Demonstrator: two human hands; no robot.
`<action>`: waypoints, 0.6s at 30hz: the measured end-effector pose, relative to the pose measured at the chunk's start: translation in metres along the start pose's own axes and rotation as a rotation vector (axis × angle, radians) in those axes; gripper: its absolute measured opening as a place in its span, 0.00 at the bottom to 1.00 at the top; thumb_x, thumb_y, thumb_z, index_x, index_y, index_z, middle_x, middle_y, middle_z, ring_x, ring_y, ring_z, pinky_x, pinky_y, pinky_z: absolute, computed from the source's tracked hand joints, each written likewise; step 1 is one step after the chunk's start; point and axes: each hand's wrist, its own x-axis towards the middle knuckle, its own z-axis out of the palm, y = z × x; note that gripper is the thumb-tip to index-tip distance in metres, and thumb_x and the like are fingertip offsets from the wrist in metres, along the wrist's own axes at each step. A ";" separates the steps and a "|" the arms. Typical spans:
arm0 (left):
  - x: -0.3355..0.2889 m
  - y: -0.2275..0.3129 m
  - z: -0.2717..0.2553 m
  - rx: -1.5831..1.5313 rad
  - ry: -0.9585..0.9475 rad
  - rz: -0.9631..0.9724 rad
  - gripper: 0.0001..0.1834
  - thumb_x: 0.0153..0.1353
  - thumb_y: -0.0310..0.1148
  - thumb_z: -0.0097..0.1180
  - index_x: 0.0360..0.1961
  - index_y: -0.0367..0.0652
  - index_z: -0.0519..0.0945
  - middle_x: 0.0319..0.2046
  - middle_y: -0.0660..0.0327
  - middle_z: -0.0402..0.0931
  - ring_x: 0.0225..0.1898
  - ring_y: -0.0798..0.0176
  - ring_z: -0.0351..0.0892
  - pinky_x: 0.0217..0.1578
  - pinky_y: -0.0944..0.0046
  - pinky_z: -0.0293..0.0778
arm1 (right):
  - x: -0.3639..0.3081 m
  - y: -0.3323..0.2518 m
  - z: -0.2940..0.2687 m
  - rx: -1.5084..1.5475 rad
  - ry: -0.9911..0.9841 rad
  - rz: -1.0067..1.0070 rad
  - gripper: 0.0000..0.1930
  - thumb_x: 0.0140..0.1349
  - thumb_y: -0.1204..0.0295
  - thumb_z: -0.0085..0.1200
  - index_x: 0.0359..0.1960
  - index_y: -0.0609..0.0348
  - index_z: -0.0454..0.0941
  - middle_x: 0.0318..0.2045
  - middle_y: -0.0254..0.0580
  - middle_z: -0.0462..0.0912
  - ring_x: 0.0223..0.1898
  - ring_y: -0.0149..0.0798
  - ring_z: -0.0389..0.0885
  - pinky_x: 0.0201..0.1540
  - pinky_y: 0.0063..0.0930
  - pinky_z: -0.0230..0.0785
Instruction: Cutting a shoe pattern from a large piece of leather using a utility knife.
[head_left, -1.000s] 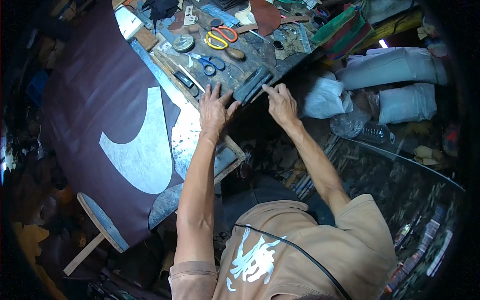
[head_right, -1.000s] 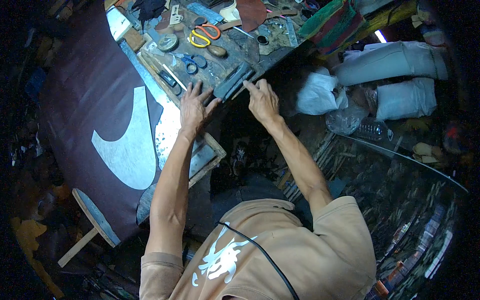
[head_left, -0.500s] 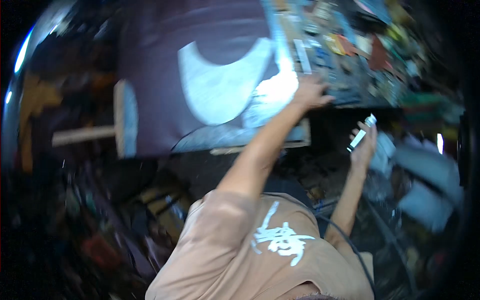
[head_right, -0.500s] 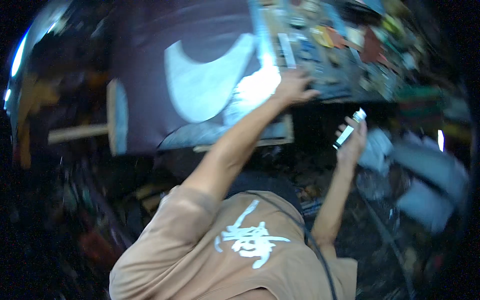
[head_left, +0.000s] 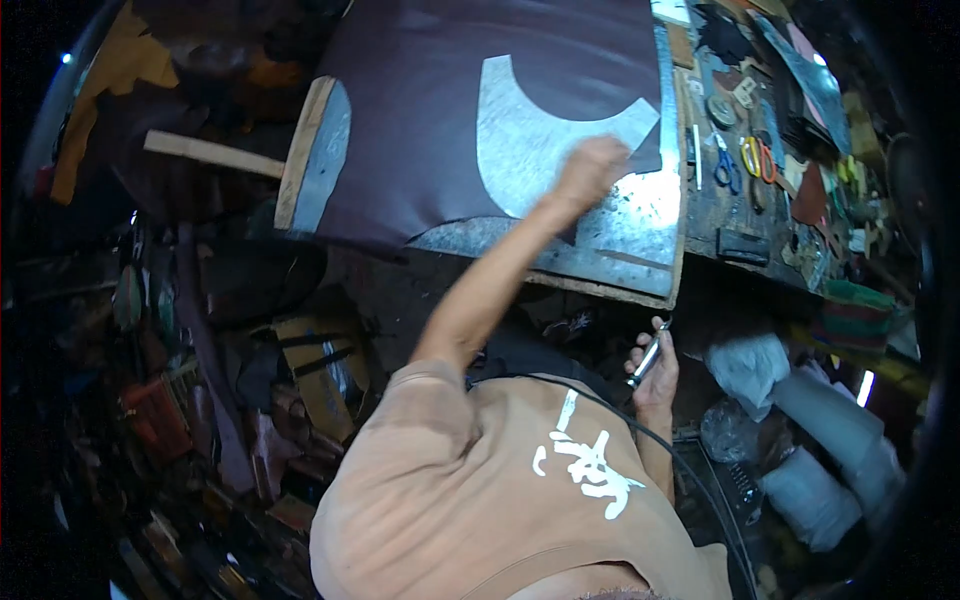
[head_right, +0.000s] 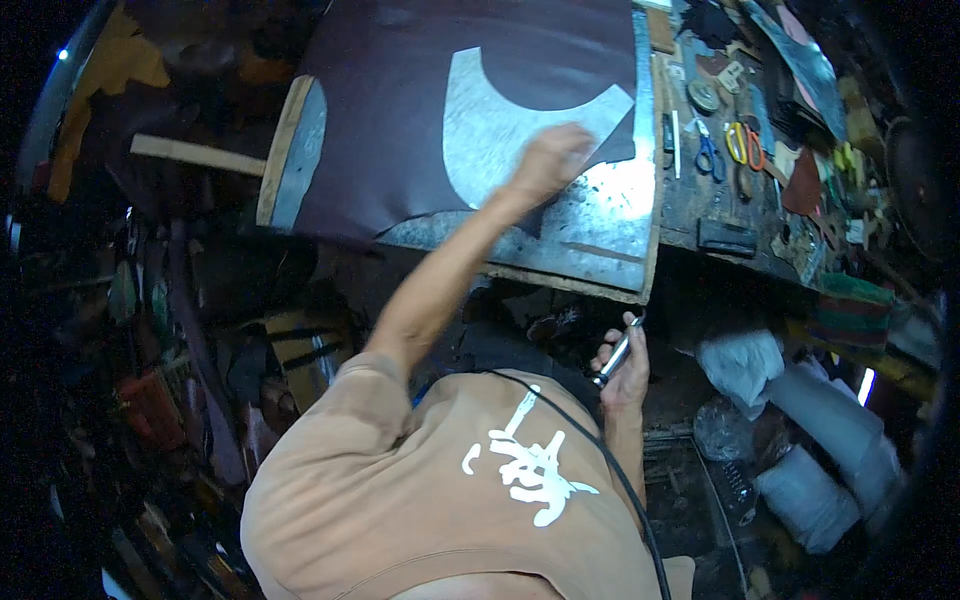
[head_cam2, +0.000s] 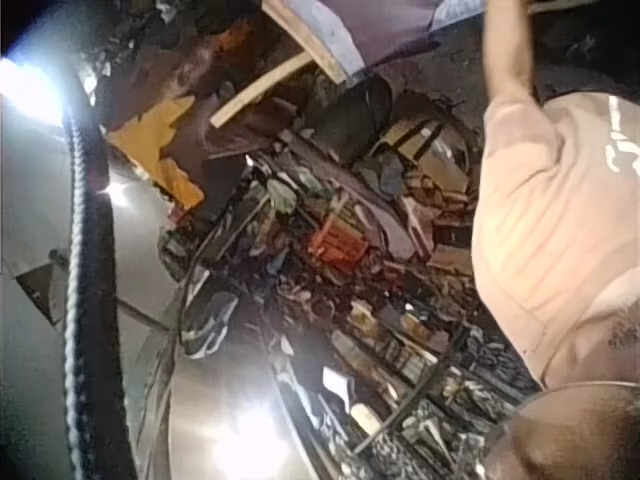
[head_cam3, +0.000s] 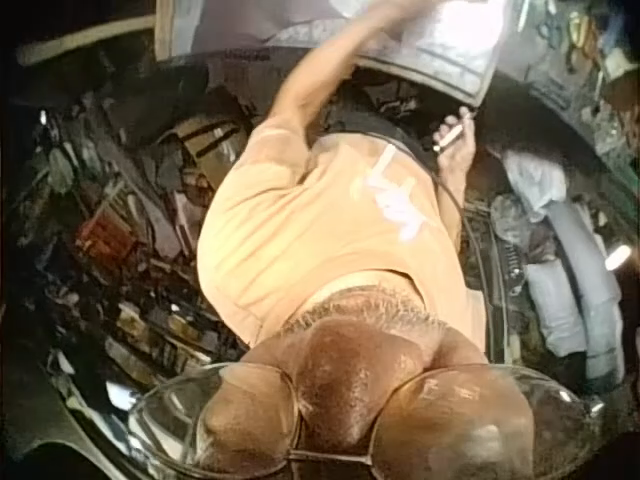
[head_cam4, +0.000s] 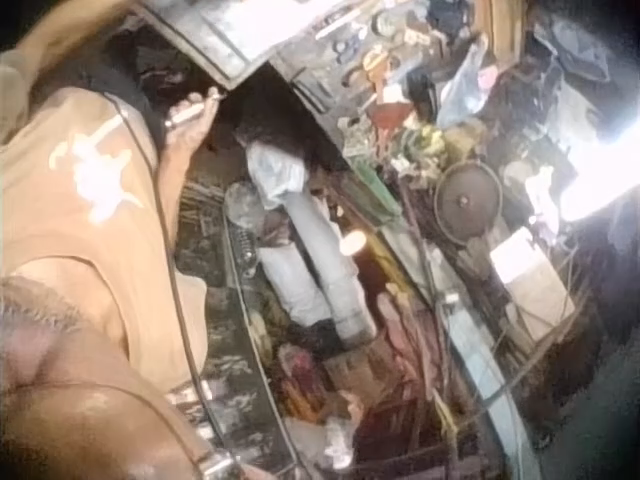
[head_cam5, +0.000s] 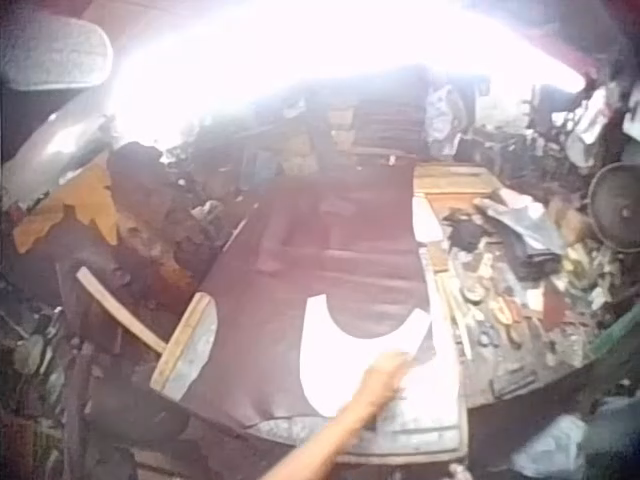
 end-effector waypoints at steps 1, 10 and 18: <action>-0.006 -0.024 -0.031 0.037 -0.042 -0.102 0.09 0.56 0.27 0.59 0.39 0.41 0.84 0.42 0.55 0.82 0.46 0.50 0.81 0.50 0.56 0.76 | -0.006 0.003 0.010 -0.015 -0.016 -0.008 0.19 0.72 0.58 0.44 0.61 0.48 0.66 0.32 0.37 0.78 0.22 0.29 0.76 0.19 0.26 0.72; 0.047 -0.153 -0.156 0.641 -0.546 -0.106 0.29 0.54 0.49 0.64 0.53 0.42 0.81 0.60 0.45 0.71 0.65 0.41 0.66 0.64 0.49 0.63 | -0.003 0.041 0.102 -0.245 -0.082 0.063 0.21 0.73 0.60 0.41 0.63 0.56 0.61 0.31 0.41 0.76 0.18 0.28 0.73 0.15 0.23 0.69; 0.067 -0.198 -0.172 0.534 -0.717 -0.044 0.35 0.50 0.53 0.67 0.55 0.42 0.80 0.65 0.47 0.67 0.70 0.42 0.57 0.67 0.43 0.55 | -0.003 0.087 0.172 -0.396 0.116 0.005 0.26 0.71 0.66 0.44 0.69 0.58 0.59 0.37 0.40 0.77 0.21 0.27 0.74 0.21 0.21 0.70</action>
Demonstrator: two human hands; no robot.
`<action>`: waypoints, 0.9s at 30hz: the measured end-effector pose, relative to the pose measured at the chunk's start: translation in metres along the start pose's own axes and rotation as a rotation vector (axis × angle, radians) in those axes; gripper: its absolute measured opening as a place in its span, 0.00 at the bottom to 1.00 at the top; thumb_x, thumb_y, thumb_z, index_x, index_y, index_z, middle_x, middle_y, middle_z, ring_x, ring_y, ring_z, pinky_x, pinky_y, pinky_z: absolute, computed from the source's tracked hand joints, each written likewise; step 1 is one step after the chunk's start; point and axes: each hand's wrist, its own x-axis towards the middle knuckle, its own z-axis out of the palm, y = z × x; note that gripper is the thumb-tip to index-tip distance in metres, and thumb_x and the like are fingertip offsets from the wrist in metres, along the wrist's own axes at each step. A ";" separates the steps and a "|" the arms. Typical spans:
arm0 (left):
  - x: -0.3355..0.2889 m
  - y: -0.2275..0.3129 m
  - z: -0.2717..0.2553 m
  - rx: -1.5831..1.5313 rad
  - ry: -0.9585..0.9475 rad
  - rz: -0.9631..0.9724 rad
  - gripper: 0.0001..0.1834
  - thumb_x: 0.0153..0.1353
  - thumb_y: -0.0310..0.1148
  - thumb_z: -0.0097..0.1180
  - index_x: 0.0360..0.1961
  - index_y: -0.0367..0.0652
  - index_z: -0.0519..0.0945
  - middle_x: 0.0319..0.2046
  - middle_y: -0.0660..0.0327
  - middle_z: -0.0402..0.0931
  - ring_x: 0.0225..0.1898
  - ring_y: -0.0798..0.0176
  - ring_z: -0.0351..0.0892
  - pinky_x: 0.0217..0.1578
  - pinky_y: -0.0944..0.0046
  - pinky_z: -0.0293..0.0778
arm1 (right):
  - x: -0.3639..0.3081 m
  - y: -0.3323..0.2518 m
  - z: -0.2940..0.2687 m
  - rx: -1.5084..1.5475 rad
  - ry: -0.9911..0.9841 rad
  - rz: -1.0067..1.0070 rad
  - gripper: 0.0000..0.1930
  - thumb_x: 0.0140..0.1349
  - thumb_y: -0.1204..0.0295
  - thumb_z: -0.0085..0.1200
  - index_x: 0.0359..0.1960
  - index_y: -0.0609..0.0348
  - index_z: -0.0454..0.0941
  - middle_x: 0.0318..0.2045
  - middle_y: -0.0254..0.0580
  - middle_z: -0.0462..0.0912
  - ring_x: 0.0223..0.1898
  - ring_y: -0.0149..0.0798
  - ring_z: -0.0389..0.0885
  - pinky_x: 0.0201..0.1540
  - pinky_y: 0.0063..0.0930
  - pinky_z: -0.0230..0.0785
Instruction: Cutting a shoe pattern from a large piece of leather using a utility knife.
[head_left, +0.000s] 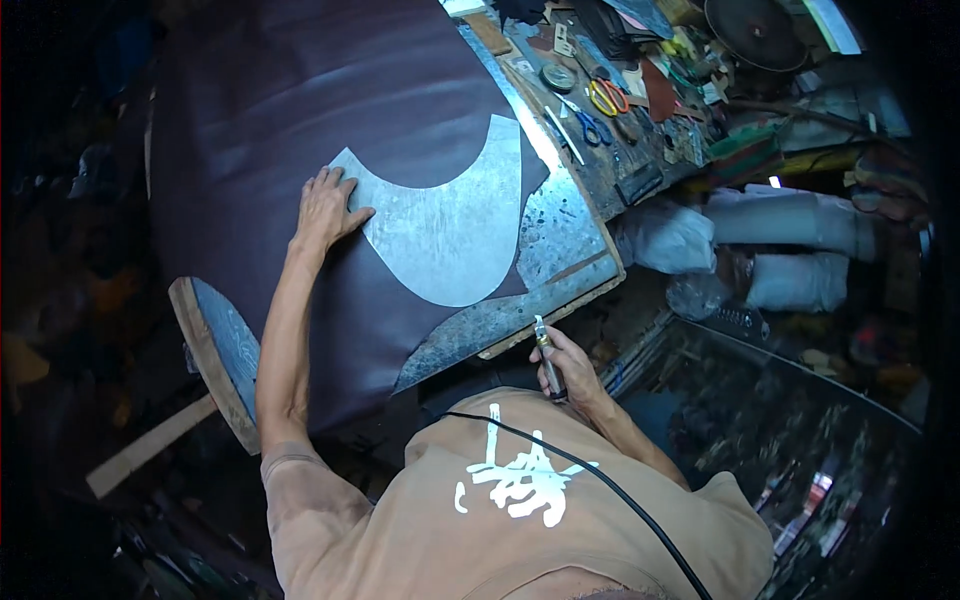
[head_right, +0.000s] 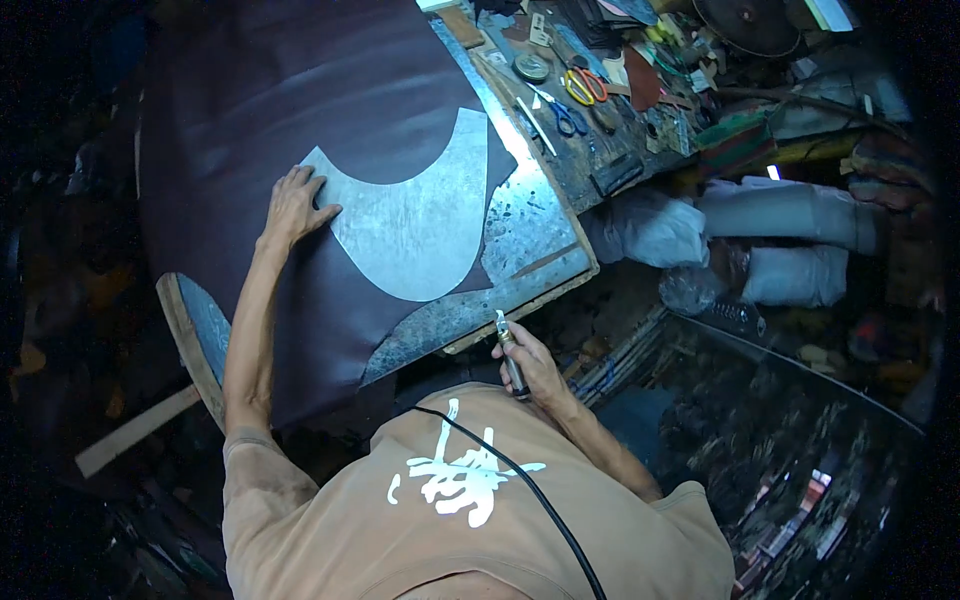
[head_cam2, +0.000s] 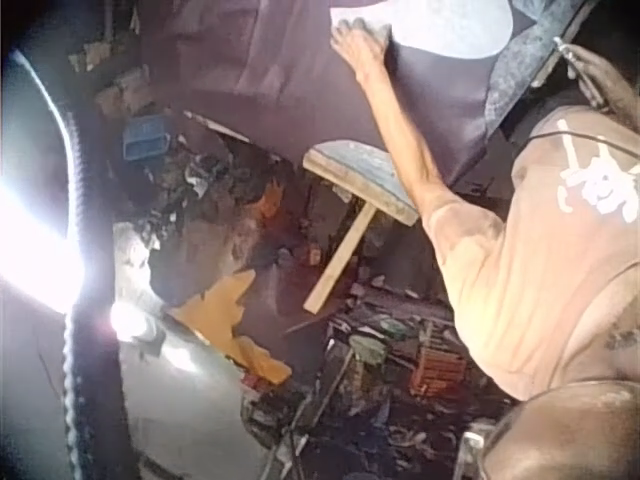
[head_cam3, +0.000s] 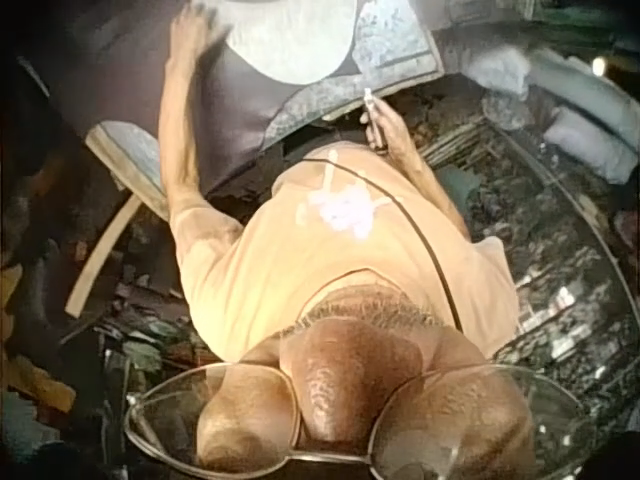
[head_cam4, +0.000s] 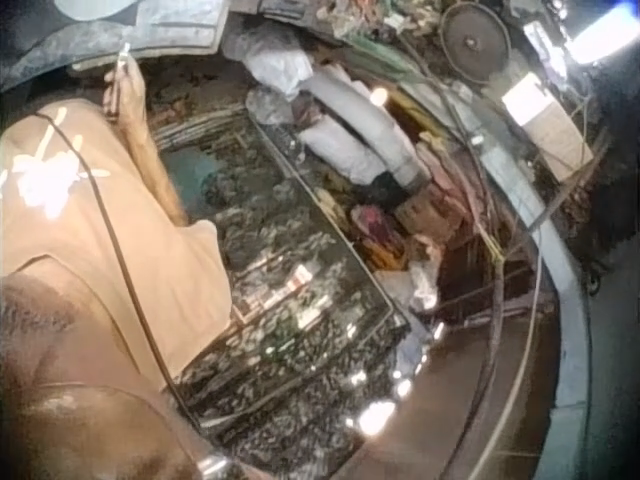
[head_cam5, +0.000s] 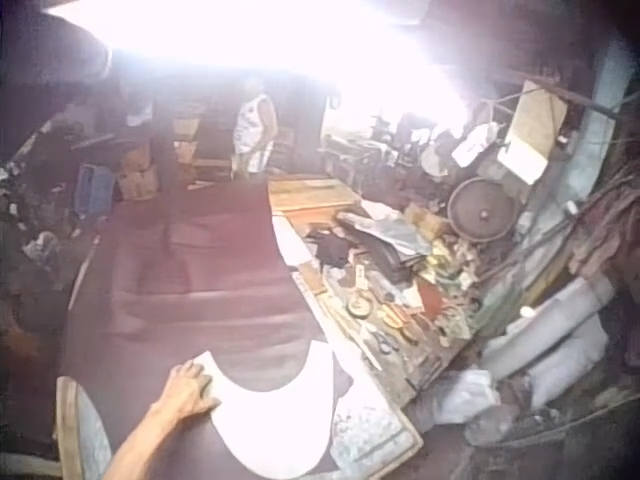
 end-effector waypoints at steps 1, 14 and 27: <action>-0.002 -0.003 -0.001 0.008 -0.005 0.014 0.34 0.50 0.52 0.68 0.54 0.42 0.80 0.63 0.47 0.68 0.69 0.43 0.58 0.67 0.43 0.55 | -0.001 0.000 0.008 -0.136 0.053 0.004 0.27 0.71 0.68 0.45 0.70 0.58 0.58 0.38 0.40 0.77 0.22 0.27 0.74 0.22 0.21 0.70; 0.104 -0.025 -0.046 -0.527 -0.695 0.002 0.64 0.40 0.86 0.45 0.55 0.31 0.78 0.59 0.39 0.72 0.64 0.43 0.69 0.65 0.44 0.58 | 0.182 -0.099 0.175 -1.236 -0.197 -0.902 0.20 0.62 0.77 0.54 0.56 0.62 0.74 0.39 0.56 0.80 0.41 0.58 0.79 0.45 0.45 0.72; 0.123 -0.014 -0.034 -0.487 -0.784 -0.084 0.60 0.45 0.83 0.45 0.63 0.39 0.73 0.61 0.43 0.70 0.69 0.45 0.61 0.68 0.37 0.45 | 0.307 -0.113 0.247 -1.325 0.097 -0.723 0.17 0.61 0.71 0.50 0.50 0.63 0.80 0.41 0.66 0.82 0.45 0.62 0.82 0.52 0.48 0.73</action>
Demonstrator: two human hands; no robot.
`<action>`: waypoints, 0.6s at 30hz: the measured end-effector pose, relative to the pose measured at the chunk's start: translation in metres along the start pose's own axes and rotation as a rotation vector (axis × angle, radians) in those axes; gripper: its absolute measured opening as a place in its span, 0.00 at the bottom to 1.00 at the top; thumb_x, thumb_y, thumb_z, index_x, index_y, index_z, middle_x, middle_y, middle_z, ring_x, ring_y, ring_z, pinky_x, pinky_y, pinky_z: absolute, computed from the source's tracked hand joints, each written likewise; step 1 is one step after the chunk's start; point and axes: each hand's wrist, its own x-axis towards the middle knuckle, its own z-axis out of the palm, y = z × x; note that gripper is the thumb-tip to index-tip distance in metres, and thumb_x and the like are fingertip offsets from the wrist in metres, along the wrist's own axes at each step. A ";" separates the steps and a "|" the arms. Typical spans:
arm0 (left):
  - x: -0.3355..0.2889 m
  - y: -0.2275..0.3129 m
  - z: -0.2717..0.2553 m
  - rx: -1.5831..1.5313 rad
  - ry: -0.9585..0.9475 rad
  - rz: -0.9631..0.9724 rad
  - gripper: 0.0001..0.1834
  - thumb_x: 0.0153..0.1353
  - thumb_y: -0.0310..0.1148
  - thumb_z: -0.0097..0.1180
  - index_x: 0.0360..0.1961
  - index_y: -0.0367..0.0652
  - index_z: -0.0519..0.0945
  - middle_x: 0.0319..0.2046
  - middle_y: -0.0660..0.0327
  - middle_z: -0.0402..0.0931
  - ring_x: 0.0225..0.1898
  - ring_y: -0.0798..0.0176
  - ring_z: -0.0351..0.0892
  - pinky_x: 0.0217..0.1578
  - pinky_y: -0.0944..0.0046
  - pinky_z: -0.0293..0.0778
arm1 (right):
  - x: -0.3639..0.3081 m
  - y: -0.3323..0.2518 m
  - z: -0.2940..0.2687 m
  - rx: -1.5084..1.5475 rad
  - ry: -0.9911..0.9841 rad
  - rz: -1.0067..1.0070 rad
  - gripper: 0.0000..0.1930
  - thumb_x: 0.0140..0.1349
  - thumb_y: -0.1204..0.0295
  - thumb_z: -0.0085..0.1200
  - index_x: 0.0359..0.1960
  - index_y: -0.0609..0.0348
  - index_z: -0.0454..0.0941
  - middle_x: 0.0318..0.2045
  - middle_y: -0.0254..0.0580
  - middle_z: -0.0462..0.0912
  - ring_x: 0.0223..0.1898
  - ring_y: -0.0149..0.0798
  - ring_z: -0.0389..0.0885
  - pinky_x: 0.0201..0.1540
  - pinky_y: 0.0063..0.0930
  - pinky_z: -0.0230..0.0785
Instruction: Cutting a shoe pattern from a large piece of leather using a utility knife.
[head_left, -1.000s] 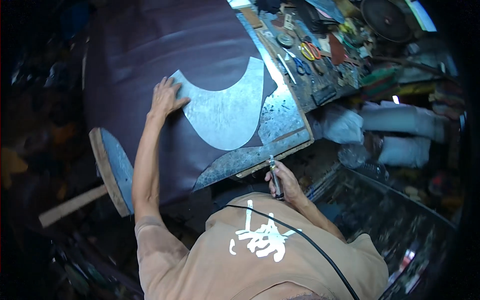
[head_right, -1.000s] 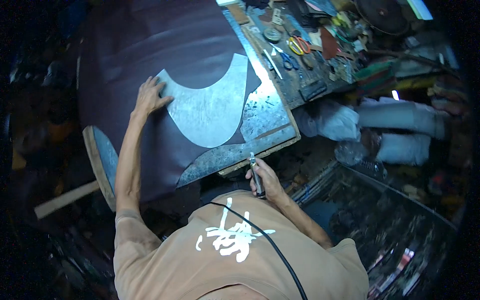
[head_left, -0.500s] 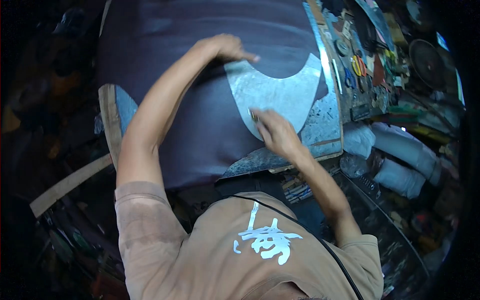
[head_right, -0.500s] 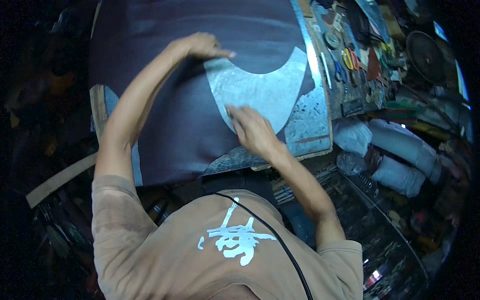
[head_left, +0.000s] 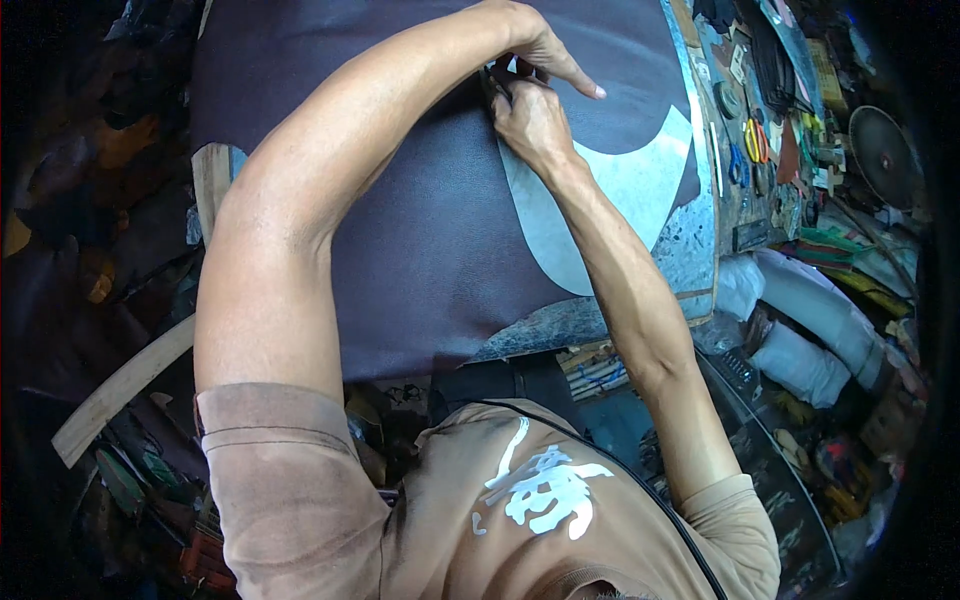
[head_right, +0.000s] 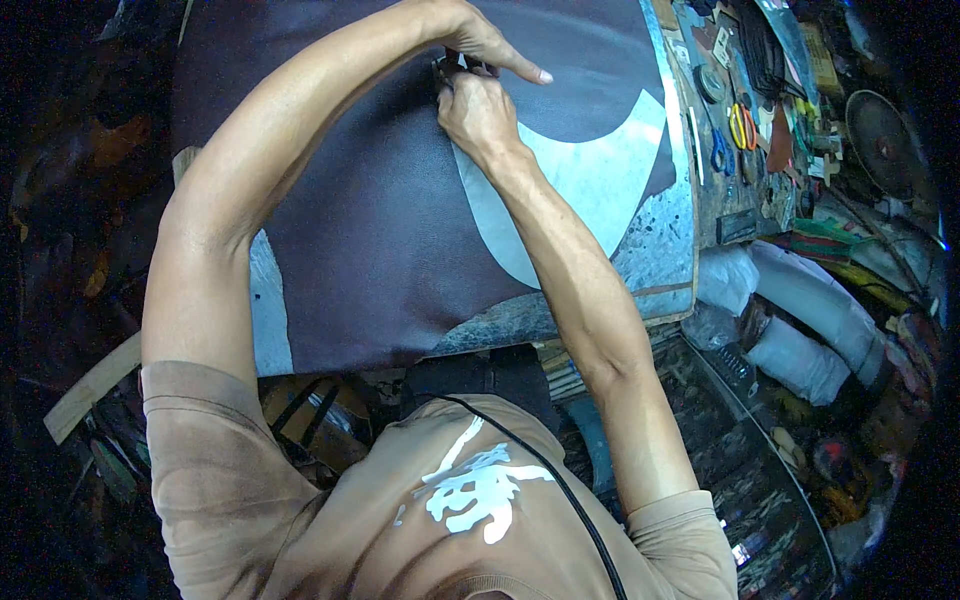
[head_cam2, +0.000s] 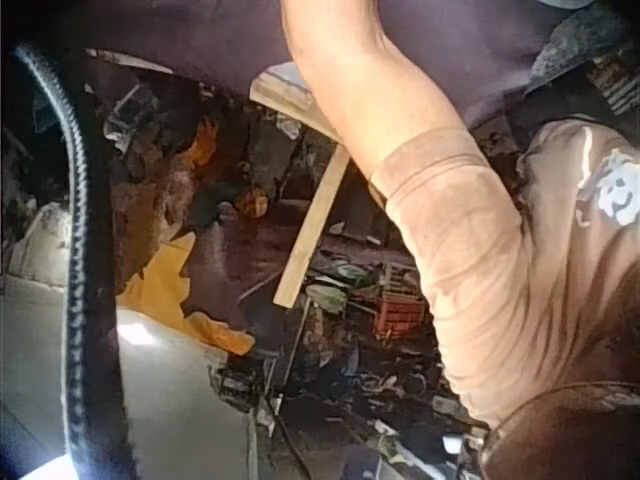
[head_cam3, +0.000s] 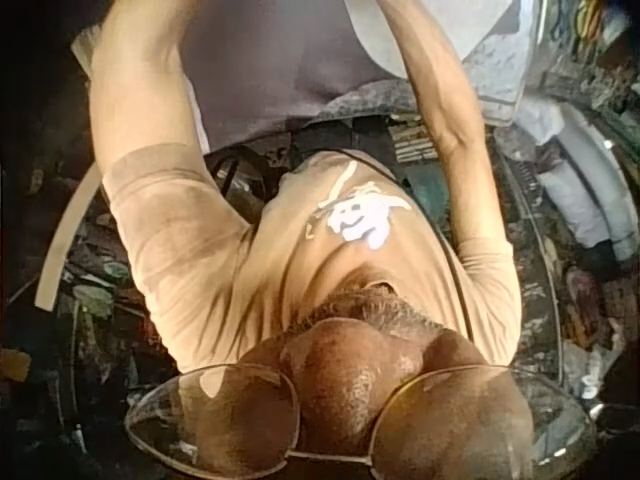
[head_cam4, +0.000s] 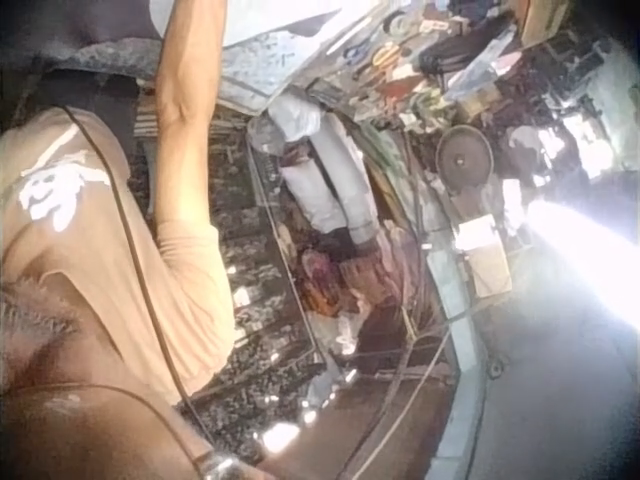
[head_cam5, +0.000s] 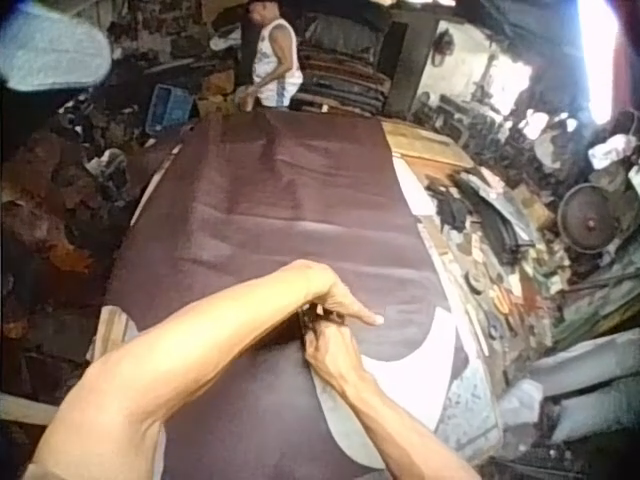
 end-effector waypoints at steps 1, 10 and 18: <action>-0.002 0.004 0.005 0.006 -0.002 0.004 0.60 0.45 0.83 0.45 0.63 0.39 0.73 0.61 0.43 0.70 0.69 0.45 0.62 0.68 0.37 0.46 | 0.001 0.002 0.003 -0.021 0.032 -0.038 0.18 0.61 0.70 0.49 0.51 0.61 0.80 0.41 0.65 0.82 0.44 0.61 0.82 0.53 0.47 0.73; -0.007 -0.011 0.002 0.044 0.014 0.039 0.57 0.47 0.81 0.46 0.62 0.40 0.74 0.61 0.44 0.71 0.68 0.46 0.63 0.68 0.38 0.48 | -0.003 -0.007 0.003 -0.061 0.036 -0.014 0.19 0.62 0.70 0.49 0.54 0.60 0.79 0.39 0.66 0.82 0.43 0.60 0.83 0.51 0.47 0.75; -0.004 -0.012 0.001 0.084 0.048 0.059 0.55 0.48 0.79 0.47 0.62 0.41 0.75 0.60 0.45 0.72 0.67 0.47 0.64 0.67 0.39 0.50 | 0.001 -0.008 0.007 -0.120 -0.020 0.015 0.19 0.62 0.70 0.49 0.53 0.60 0.80 0.39 0.67 0.82 0.43 0.61 0.83 0.51 0.49 0.75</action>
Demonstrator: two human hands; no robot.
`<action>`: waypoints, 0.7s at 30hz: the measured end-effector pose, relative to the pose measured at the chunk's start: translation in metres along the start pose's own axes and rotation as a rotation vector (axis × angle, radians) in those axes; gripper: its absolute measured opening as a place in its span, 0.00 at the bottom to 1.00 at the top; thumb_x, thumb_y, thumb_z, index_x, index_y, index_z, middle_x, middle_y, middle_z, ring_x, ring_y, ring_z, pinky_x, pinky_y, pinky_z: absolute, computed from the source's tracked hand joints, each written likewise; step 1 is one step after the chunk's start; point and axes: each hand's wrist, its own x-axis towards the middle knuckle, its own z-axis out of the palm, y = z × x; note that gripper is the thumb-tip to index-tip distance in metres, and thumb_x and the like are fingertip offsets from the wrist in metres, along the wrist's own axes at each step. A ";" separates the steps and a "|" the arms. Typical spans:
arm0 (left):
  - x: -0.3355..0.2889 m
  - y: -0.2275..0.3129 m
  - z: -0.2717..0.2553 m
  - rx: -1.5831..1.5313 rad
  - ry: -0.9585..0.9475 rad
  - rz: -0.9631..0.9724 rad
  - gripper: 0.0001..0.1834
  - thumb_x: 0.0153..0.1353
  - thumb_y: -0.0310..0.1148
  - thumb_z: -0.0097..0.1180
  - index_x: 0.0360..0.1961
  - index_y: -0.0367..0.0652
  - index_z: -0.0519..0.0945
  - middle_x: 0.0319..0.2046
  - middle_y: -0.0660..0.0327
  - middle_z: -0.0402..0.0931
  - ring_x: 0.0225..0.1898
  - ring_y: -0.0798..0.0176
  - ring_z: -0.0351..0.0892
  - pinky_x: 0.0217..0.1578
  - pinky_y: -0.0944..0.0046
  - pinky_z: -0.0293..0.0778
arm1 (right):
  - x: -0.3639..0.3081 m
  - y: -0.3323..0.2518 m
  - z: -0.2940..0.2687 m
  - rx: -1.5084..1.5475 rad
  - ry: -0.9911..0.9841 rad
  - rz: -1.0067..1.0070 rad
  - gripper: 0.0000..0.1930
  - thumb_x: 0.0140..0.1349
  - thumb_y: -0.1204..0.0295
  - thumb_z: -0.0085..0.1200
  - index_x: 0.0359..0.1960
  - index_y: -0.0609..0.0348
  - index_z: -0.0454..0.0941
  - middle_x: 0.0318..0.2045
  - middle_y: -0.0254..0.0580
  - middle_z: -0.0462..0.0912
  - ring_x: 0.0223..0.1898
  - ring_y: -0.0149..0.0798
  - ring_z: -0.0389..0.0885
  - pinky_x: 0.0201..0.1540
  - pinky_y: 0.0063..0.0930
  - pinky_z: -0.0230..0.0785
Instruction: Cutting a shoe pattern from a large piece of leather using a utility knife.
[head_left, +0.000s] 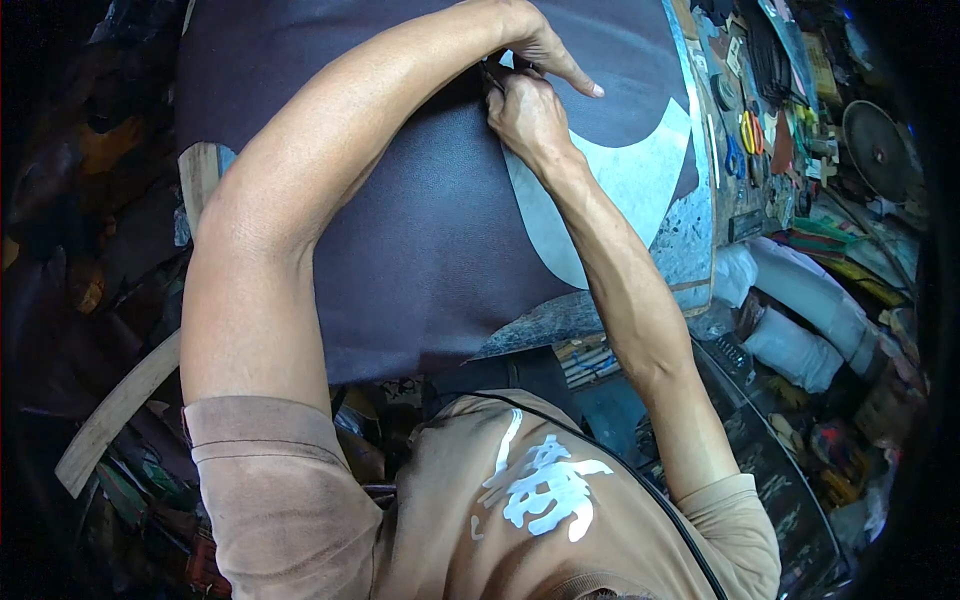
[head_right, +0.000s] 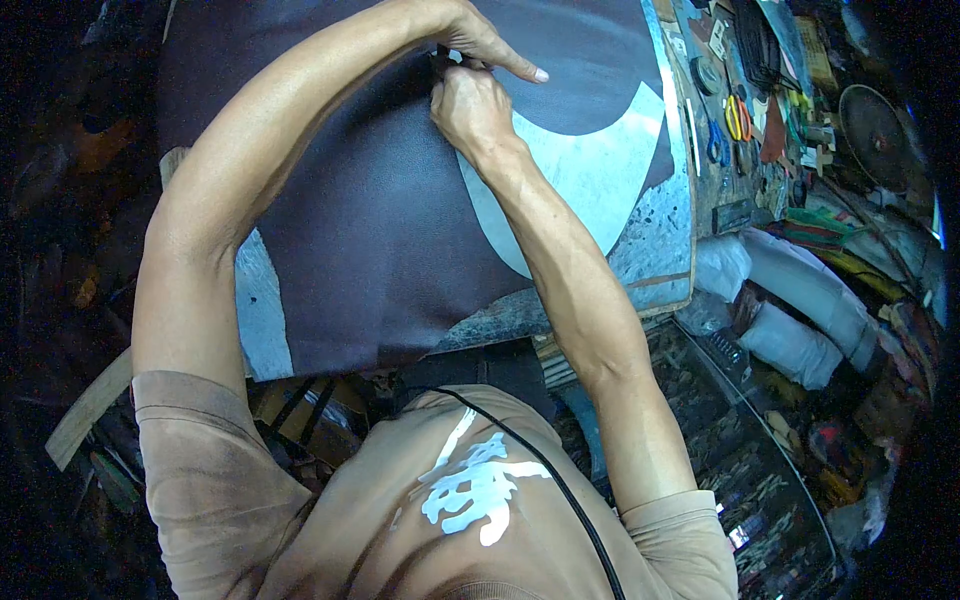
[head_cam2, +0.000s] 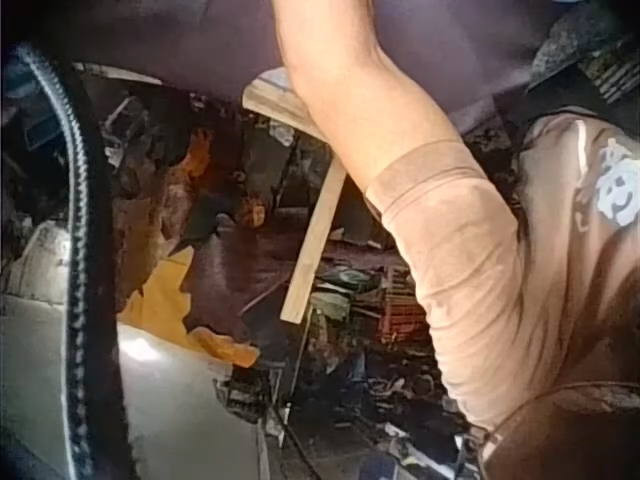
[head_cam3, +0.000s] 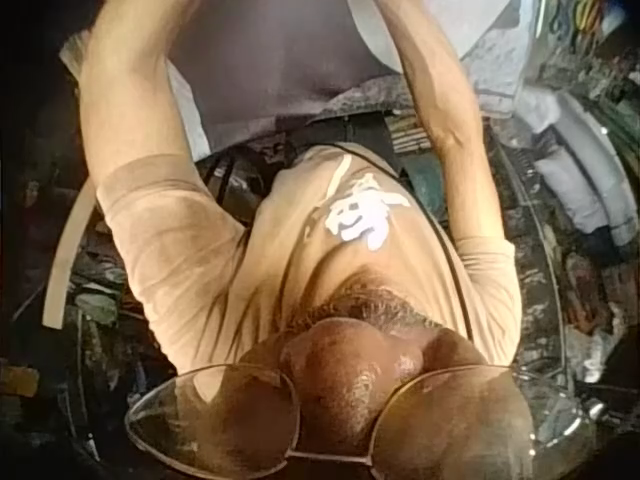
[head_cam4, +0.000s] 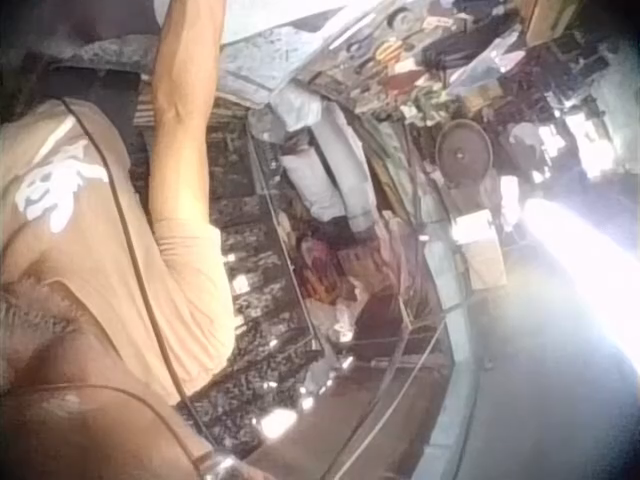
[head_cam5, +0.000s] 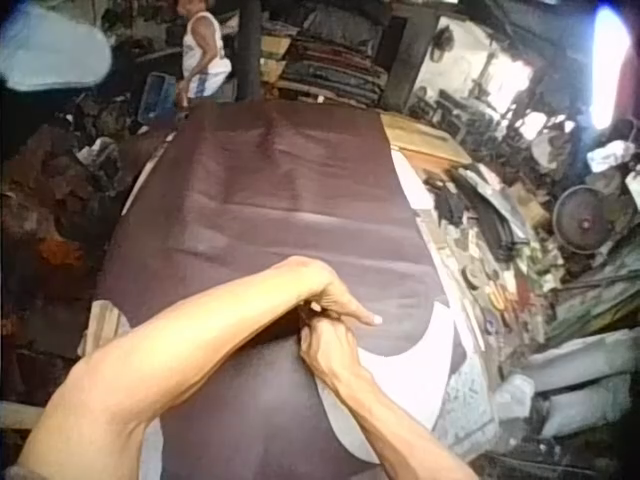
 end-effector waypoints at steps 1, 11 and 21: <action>-0.001 -0.001 0.002 0.005 0.004 0.002 0.54 0.49 0.79 0.47 0.62 0.42 0.75 0.60 0.45 0.72 0.67 0.47 0.64 0.67 0.39 0.50 | 0.000 -0.001 0.000 -0.021 -0.004 -0.003 0.19 0.62 0.70 0.49 0.53 0.59 0.80 0.39 0.67 0.82 0.43 0.61 0.83 0.51 0.49 0.76; 0.000 0.004 0.007 0.045 0.062 0.009 0.51 0.51 0.77 0.48 0.61 0.43 0.76 0.59 0.47 0.74 0.67 0.48 0.66 0.67 0.40 0.53 | 0.004 0.003 0.006 -0.026 0.041 -0.055 0.14 0.60 0.68 0.51 0.37 0.69 0.82 0.32 0.66 0.83 0.37 0.61 0.85 0.43 0.51 0.78; -0.005 0.003 0.014 0.091 0.118 0.018 0.48 0.53 0.75 0.49 0.60 0.45 0.77 0.58 0.48 0.75 0.66 0.49 0.67 0.66 0.41 0.55 | -0.026 -0.006 -0.008 0.048 0.068 -0.035 0.16 0.62 0.70 0.50 0.48 0.66 0.81 0.37 0.66 0.83 0.42 0.62 0.83 0.50 0.49 0.74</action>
